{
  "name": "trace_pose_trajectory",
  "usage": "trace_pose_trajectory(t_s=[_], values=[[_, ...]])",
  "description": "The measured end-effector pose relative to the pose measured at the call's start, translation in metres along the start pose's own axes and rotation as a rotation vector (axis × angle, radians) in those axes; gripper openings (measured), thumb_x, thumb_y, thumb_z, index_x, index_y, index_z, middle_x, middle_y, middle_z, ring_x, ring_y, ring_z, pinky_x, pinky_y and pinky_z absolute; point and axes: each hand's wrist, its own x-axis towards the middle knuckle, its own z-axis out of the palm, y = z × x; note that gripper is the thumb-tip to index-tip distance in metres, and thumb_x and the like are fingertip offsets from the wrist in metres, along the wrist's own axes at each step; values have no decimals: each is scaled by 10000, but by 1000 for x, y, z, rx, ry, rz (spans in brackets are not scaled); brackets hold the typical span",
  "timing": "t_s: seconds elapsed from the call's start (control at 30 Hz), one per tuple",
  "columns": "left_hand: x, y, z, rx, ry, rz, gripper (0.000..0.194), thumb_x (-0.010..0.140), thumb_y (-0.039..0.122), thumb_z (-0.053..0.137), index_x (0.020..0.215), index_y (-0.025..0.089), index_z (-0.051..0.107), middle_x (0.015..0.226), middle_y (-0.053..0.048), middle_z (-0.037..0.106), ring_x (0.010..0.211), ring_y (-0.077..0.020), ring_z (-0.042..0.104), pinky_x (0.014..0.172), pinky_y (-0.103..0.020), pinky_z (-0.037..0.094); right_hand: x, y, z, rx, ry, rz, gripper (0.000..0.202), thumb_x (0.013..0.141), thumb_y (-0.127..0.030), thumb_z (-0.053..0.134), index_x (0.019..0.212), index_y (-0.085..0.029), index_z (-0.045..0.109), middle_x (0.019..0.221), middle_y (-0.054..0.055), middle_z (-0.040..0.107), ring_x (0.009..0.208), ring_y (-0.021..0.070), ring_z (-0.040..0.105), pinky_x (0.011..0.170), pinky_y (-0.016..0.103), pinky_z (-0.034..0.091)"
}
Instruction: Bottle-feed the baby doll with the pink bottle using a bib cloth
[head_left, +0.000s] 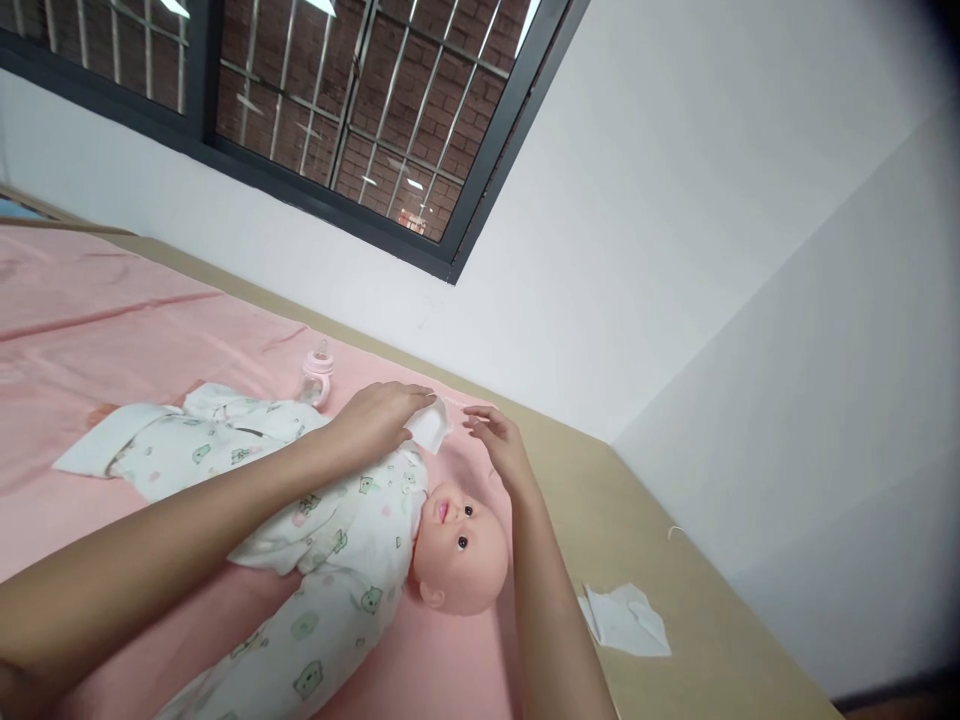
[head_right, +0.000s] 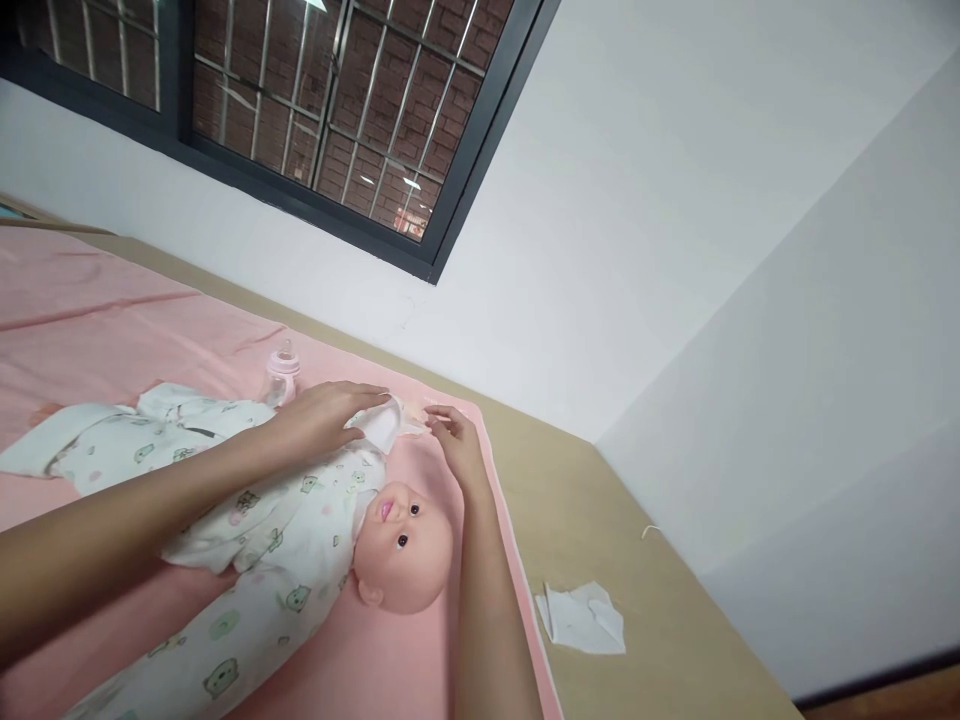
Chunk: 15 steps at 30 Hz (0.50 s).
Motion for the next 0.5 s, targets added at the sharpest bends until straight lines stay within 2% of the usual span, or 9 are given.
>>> trace_pose_trajectory(t_s=[0.13, 0.23, 0.3, 0.4, 0.5], values=[[0, -1, 2, 44, -41, -34, 618, 740, 130, 679, 1333, 185, 514, 1411, -68, 496, 1251, -263, 504, 1022, -371, 421, -14, -52, 10, -49, -125, -140, 227, 822, -385, 588, 958, -236, 692, 1271, 62, 582, 1177, 189, 533, 948, 342, 457], [-1, 0, 3, 59, -51, -36, 585, 749, 143, 678, 1313, 198, 533, 1408, -71, 499, 1243, -273, 510, 1022, -390, 422, -23, -69, 21, -235, -216, -155, 222, 852, -370, 562, 975, -259, 709, 1342, 51, 526, 1276, 194, 458, 994, 352, 438], [-1, 1, 4, 60, -49, -28, 588, 761, 156, 675, 1327, 192, 522, 1408, -72, 500, 1249, -269, 503, 1033, -391, 416, -25, -71, 26, -326, -200, -146, 250, 862, -359, 550, 1039, -259, 694, 1350, 53, 525, 1263, 197, 473, 988, 363, 448], [-1, 2, 4, 34, -49, -21, 604, 784, 184, 661, 1363, 174, 490, 1411, -74, 496, 1274, -255, 478, 1044, -370, 410, -22, -66, 24, -342, -142, -125, 292, 867, -337, 532, 1103, -228, 666, 1259, 66, 604, 1172, 188, 548, 979, 367, 463], [0, 0, 1, 12, -69, -19, 553, 815, 213, 627, 1354, 181, 507, 1427, -73, 478, 1288, -256, 461, 1045, -369, 406, -16, -54, 15, -304, -74, -87, 268, 850, -298, 526, 1039, -192, 685, 1164, 73, 658, 1066, 174, 610, 953, 349, 484]])
